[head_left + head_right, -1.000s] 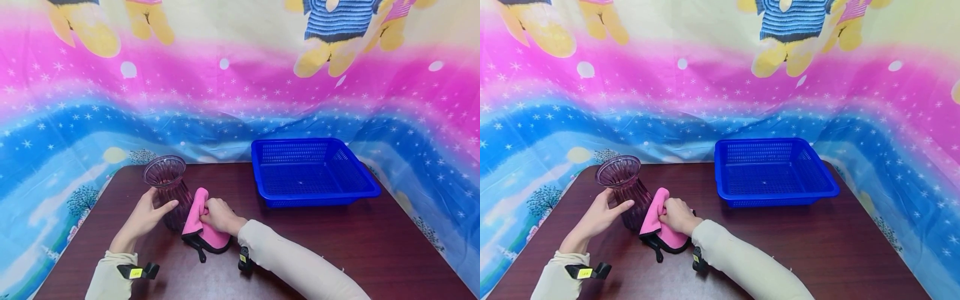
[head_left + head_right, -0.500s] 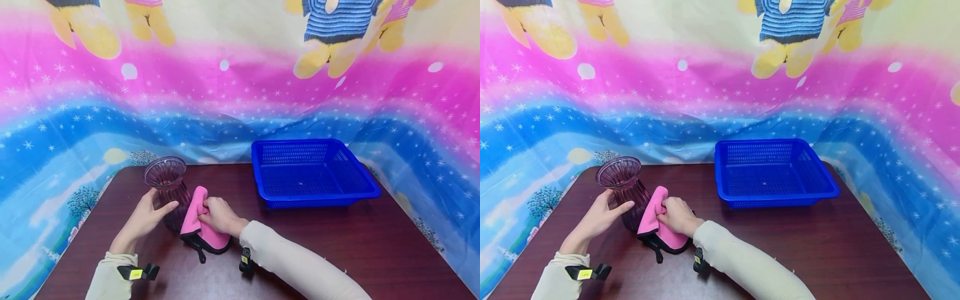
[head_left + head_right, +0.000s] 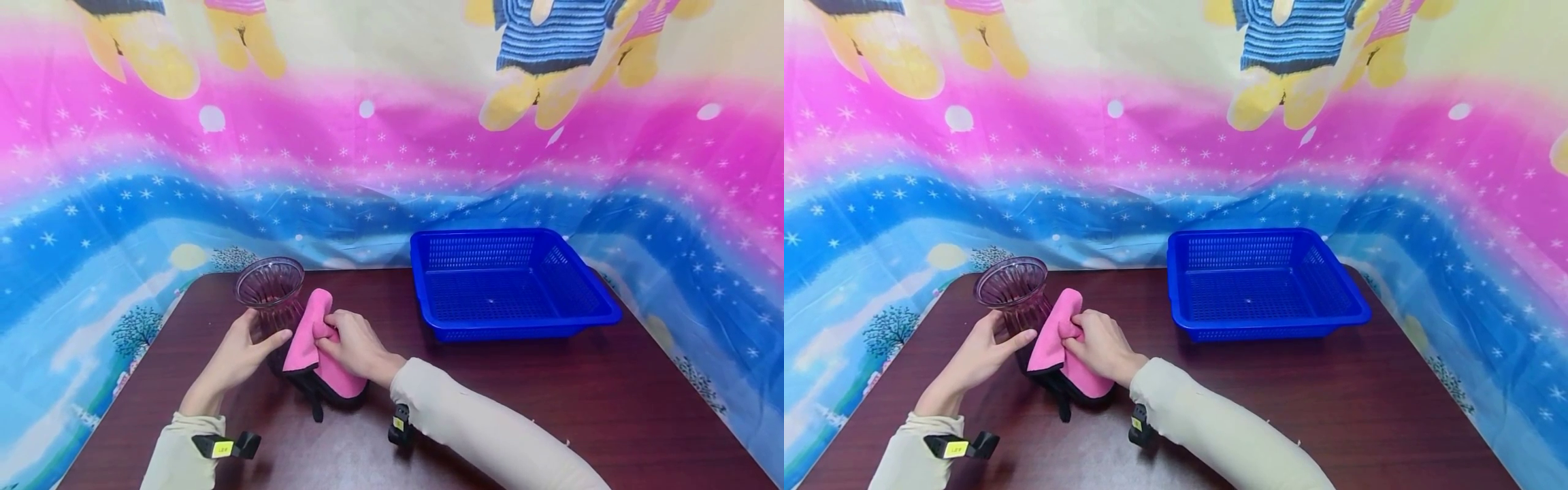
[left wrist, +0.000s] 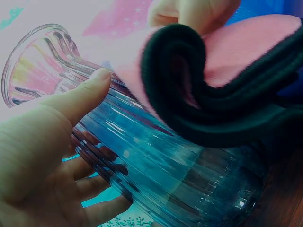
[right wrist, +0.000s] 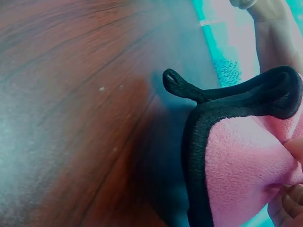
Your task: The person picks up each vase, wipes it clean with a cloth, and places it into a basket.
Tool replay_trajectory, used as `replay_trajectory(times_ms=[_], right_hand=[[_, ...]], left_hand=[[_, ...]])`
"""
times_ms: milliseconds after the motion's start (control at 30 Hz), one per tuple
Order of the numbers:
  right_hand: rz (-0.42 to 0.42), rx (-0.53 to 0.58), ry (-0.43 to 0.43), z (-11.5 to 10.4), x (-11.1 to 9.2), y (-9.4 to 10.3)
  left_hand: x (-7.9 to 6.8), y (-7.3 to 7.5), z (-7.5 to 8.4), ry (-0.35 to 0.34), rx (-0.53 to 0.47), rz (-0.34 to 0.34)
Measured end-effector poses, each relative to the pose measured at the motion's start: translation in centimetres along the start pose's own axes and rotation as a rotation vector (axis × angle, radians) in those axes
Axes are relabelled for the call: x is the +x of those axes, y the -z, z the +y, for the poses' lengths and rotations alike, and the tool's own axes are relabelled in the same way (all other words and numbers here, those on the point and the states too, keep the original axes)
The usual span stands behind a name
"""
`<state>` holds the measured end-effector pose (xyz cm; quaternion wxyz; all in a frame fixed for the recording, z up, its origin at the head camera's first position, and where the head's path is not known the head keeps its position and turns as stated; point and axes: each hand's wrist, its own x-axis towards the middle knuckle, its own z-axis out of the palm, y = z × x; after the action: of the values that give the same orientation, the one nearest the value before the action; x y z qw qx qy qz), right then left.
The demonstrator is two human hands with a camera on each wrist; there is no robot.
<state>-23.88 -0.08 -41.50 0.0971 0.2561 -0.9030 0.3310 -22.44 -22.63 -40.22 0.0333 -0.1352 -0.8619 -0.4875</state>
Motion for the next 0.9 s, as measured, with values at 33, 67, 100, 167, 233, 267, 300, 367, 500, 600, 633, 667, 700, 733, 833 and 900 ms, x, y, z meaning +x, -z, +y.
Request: replay_trajectory(times_ms=[33, 67, 100, 167, 233, 267, 300, 367, 500, 600, 633, 667, 700, 733, 833, 900], right_hand=[[0.005, 0.004, -0.001, -0.1, 0.1, 0.1], [0.01, 0.006, 0.0, -0.3, 0.2, 0.2], [0.015, 0.01, -0.001, -0.4, 0.2, 0.4], [0.024, 0.013, 0.002, -0.6, 0.4, 0.5], [0.033, 0.017, 0.011, -0.9, 0.5, 0.7], [0.038, 0.019, 0.016, -1.0, 0.6, 0.8], [0.041, 0.021, 0.019, -1.1, 0.7, 0.9], [0.044, 0.03, 0.022, -1.3, 0.8, 1.1], [0.047, 0.046, 0.026, -1.6, 0.9, 1.4], [0.05, 0.05, 0.032, -1.8, 1.1, 1.7], [0.052, 0.048, 0.035, -1.9, 1.1, 1.8], [0.054, 0.049, 0.038, -2.0, 1.2, 1.9], [0.055, 0.049, 0.04, -2.1, 1.2, 1.9], [0.057, 0.053, 0.041, -2.1, 1.3, 2.0], [0.06, 0.065, 0.039, -2.3, 1.3, 2.2], [0.064, 0.069, 0.036, -2.4, 1.3, 2.3]], left_hand=[[0.0, 0.0, 0.0, -0.002, 0.003, 0.0], [0.0, 0.0, -0.1, -0.004, 0.005, -0.001], [0.0, 0.0, -0.1, -0.007, 0.006, -0.001], [0.0, 0.0, -0.1, -0.013, 0.01, -0.002], [0.0, 0.1, -0.2, -0.017, 0.014, -0.005], [0.0, 0.1, -0.2, -0.019, 0.017, -0.007], [-0.1, 0.1, -0.2, -0.021, 0.02, -0.008], [-0.1, 0.0, -0.2, -0.027, 0.025, -0.011], [-0.1, 0.0, -0.1, -0.04, 0.032, -0.014], [-0.1, 0.0, -0.1, -0.032, 0.04, -0.016], [-0.1, 0.0, -0.1, -0.023, 0.043, -0.017], [-0.1, 0.0, -0.1, -0.019, 0.046, -0.016], [-0.2, 0.0, -0.1, -0.016, 0.052, -0.014], [-0.2, 0.0, -0.1, -0.011, 0.058, -0.01], [-0.2, 0.0, -0.1, -0.013, 0.069, 0.001], [-0.2, -0.1, -0.2, -0.024, 0.073, 0.007]])
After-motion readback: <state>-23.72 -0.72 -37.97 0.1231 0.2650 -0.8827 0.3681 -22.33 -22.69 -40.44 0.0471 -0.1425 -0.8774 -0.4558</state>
